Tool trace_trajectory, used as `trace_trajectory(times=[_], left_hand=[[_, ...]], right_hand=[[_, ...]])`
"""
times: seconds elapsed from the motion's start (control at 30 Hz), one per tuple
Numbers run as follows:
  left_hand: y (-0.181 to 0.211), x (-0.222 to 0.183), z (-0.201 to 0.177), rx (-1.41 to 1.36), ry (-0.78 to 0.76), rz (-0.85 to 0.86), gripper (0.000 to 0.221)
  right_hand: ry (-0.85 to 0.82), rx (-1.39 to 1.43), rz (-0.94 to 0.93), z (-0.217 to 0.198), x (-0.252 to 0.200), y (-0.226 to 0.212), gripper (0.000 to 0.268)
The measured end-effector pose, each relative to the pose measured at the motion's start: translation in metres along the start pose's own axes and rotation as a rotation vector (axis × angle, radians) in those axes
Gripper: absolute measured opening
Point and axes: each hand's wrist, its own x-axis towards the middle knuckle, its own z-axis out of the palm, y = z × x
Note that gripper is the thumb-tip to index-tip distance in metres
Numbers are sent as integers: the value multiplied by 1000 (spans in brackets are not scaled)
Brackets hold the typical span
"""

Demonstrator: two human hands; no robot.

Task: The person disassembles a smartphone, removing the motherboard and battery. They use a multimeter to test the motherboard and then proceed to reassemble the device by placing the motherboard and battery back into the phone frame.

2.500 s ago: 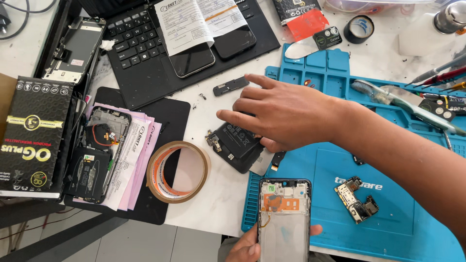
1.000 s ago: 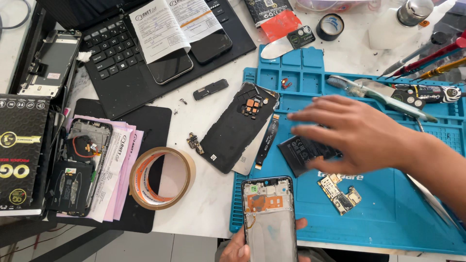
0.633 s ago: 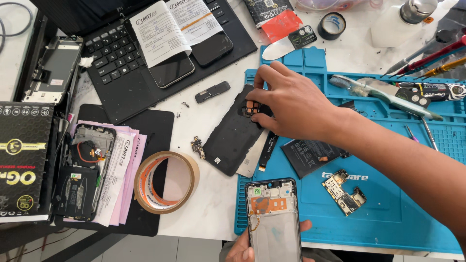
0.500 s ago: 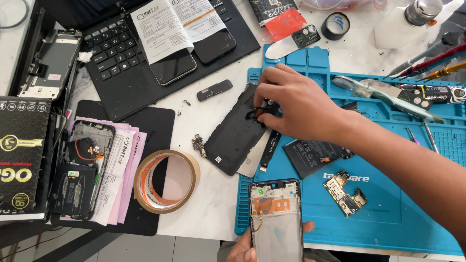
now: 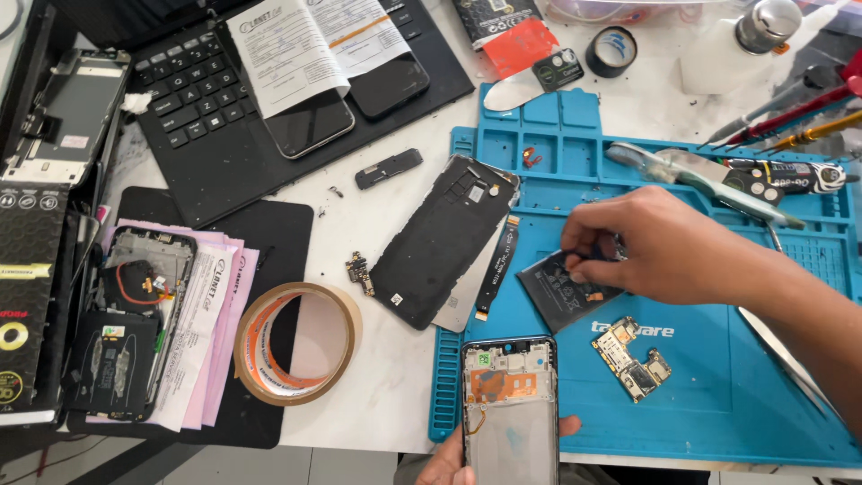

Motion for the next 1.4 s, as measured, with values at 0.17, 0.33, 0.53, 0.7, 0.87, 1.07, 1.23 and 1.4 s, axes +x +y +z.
trace_trajectory(times=[0.17, 0.33, 0.53, 0.7, 0.87, 1.07, 1.23, 1.4], left_hand=[[-25, -1, 0, 291, -158, 152, 83], [-10, 2, -7, 231, -159, 5, 75], [-37, 1, 0, 780, -191, 372, 103], [-40, 3, 0, 1413, -144, 475, 113], [-51, 1, 9, 1409, -86, 474, 112], [-53, 0, 7, 1360, -101, 478, 112], [-54, 0, 8, 1368, -114, 468, 112], [-72, 2, 16, 797, -203, 487, 102]], right_hand=[[273, -110, -279, -3, 7, -1, 29], [473, -267, -597, -14, 41, -14, 48], [155, -300, -853, -25, 80, -47, 103], [78, -322, -829, -35, 81, -56, 105], [97, -183, -791, -47, 63, -40, 100], [182, -131, -584, -58, 26, 11, 103], [401, -288, -447, -59, -18, 77, 125], [469, 87, -423, -41, -51, 133, 137]])
